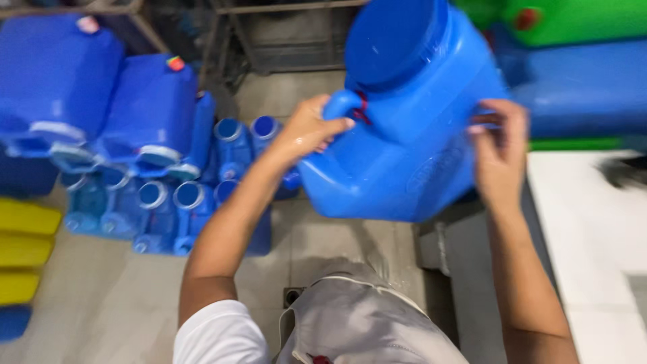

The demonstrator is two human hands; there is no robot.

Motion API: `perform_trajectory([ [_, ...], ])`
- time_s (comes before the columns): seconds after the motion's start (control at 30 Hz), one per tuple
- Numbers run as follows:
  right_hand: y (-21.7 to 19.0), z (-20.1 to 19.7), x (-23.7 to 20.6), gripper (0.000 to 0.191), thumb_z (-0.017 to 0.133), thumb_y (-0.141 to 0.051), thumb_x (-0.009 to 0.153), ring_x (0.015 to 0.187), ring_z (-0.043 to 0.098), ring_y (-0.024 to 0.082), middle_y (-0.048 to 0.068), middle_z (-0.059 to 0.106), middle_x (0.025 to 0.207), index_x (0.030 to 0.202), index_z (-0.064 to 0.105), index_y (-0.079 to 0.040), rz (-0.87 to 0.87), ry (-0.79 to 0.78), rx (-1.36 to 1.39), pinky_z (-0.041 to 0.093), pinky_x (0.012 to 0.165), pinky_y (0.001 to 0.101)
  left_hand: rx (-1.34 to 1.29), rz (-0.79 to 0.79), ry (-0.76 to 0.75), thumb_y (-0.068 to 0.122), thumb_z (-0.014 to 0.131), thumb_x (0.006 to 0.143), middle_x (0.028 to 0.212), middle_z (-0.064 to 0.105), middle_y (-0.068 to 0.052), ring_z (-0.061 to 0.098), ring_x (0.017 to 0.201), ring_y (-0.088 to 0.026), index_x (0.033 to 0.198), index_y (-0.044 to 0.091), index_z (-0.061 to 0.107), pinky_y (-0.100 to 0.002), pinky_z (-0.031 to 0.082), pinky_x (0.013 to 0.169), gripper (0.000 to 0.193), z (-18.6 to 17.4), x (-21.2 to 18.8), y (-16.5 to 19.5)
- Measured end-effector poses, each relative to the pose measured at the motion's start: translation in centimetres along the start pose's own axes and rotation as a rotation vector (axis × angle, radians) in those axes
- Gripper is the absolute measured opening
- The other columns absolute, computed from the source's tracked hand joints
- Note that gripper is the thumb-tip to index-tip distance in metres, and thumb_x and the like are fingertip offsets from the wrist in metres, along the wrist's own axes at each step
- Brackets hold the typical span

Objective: The person cleans a red plastic container by rinsing it with water, scrubbing with a sponge, and shaking out excess water. They then repeat the process with a blue container, using scissors to remove a plastic seal before scrubbing and rinsing. Both containers are handled one at a time and placed back among other containers.

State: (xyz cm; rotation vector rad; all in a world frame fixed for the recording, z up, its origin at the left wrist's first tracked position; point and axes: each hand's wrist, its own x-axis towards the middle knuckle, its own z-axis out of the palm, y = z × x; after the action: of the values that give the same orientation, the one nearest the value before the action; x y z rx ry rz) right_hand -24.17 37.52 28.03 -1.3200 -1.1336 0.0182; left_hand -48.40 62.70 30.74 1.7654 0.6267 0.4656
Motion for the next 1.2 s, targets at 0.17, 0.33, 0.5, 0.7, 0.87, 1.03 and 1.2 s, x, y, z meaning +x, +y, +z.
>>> perform_trajectory([
  [0.17, 12.4, 15.6, 0.7, 0.036, 0.059, 0.001, 0.097, 0.104, 0.065, 0.016, 0.007, 0.066, 0.117, 0.132, 0.056, -0.002, 0.484, -0.506, 0.352, 0.055, 0.093, 0.0309, 0.030, -0.089, 0.220, 0.032, 0.080, 0.083, 0.065, 0.064, -0.009, 0.061, 0.048, -0.017, 0.102, 0.003, 0.062, -0.034, 0.049, 0.041, 0.039, 0.5, 7.5, -14.4],
  [0.33, 23.0, 29.1, 0.1, 0.079, 0.069, -0.003, 0.090, 0.112, 0.062, 0.021, 0.014, 0.063, 0.124, 0.156, 0.027, -0.006, 0.918, -0.743, 0.352, 0.051, 0.097, 0.0315, 0.263, -0.051, 0.516, 0.042, 0.078, 0.085, 0.081, 0.070, -0.025, 0.072, 0.075, -0.039, 0.098, -0.003, 0.066, -0.048, 0.055, 0.063, 0.048, 1.0, 16.2, -26.7],
  [0.5, 34.6, 37.4, 4.2, 0.094, 0.068, 0.001, 0.077, 0.118, 0.063, 0.026, 0.020, 0.058, 0.136, 0.160, 0.026, -0.004, 0.964, -0.634, 0.509, 0.054, 0.096, 0.0356, 0.113, -0.254, 0.495, 0.040, 0.067, 0.095, 0.091, 0.073, -0.025, 0.072, 0.086, -0.042, 0.109, 0.000, 0.069, -0.051, 0.055, 0.075, 0.042, -1.2, 25.4, -35.5],
  [0.7, 52.4, 48.0, 14.4, 0.091, 0.070, 0.006, 0.076, 0.111, 0.065, 0.028, 0.018, 0.063, 0.132, 0.158, 0.032, -0.003, 1.225, -0.584, 0.274, 0.055, 0.093, 0.0403, 0.103, -0.286, 0.442, 0.034, 0.060, 0.096, 0.112, 0.074, -0.015, 0.072, 0.102, -0.029, 0.139, 0.009, 0.061, -0.042, 0.056, 0.093, 0.049, -13.4, 38.2, -45.3],
  [0.87, 67.0, 53.7, 18.4, 0.091, 0.069, 0.006, 0.077, 0.111, 0.065, 0.025, 0.011, 0.065, 0.130, 0.160, 0.034, -0.011, 1.187, -0.603, 0.247, 0.053, 0.095, 0.0369, 0.019, -0.334, 0.637, 0.024, 0.057, 0.103, 0.111, 0.075, -0.011, 0.068, 0.101, -0.020, 0.132, 0.004, 0.065, -0.031, 0.053, 0.091, 0.036, -22.8, 36.0, -53.3],
  [1.03, 78.3, 55.0, 21.1, 0.087, 0.070, 0.002, 0.085, 0.112, 0.061, 0.025, 0.014, 0.064, 0.132, 0.163, 0.033, -0.012, 1.113, -0.602, 0.200, 0.052, 0.096, 0.0375, -0.066, -0.427, 0.715, 0.027, 0.064, 0.102, 0.111, 0.075, -0.013, 0.069, 0.104, -0.018, 0.124, 0.000, 0.067, -0.031, 0.053, 0.095, 0.035, -24.9, 31.2, -58.1],
  [1.2, 84.2, 56.7, 23.7, 0.090, 0.064, 0.004, 0.086, 0.129, 0.055, 0.024, 0.013, 0.053, 0.148, 0.164, 0.021, -0.009, 1.021, -0.555, 0.281, 0.045, 0.108, 0.0358, -0.179, -0.565, 0.765, 0.024, 0.055, 0.106, 0.114, 0.074, -0.010, 0.067, 0.106, -0.016, 0.131, 0.002, 0.063, -0.030, 0.051, 0.094, 0.033, -25.6, 32.1, -59.4],
])
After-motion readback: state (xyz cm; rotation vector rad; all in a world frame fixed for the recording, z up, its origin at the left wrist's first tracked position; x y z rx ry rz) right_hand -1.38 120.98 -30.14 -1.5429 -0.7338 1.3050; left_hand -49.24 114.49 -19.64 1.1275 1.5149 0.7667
